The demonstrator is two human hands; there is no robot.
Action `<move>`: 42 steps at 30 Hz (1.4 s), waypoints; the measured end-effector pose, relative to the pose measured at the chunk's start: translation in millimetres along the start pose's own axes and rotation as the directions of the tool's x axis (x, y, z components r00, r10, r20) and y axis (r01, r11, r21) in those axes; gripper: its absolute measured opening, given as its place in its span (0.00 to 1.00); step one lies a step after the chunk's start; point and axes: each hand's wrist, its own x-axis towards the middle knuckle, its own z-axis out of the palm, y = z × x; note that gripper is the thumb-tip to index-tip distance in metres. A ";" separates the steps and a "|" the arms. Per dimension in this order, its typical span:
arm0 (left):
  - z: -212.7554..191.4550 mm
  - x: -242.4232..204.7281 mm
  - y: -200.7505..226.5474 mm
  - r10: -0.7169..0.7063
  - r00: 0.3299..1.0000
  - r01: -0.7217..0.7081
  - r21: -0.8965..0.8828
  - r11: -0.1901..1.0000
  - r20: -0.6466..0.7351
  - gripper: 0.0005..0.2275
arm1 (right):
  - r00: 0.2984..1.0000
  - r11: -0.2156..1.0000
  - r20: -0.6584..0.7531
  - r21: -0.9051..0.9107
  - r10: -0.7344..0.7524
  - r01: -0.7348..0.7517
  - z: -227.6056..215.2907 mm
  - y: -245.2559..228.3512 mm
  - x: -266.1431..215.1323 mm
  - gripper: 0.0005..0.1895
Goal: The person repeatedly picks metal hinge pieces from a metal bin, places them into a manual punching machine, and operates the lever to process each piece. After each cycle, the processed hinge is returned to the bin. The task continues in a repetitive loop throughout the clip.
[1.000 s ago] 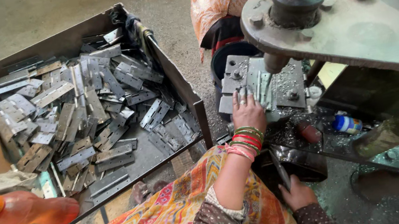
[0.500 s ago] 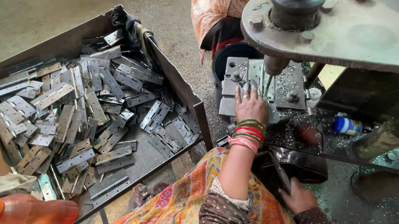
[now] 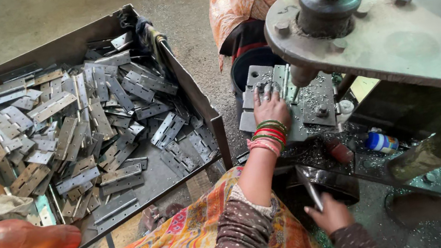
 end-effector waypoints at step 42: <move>-65.6 -60.8 30.7 0.038 0.991 -0.014 0.174 0.985 -0.132 0.11 | 0.776 0.911 -0.631 0.302 -0.030 0.281 -104.3 -78.8 -49.8 0.28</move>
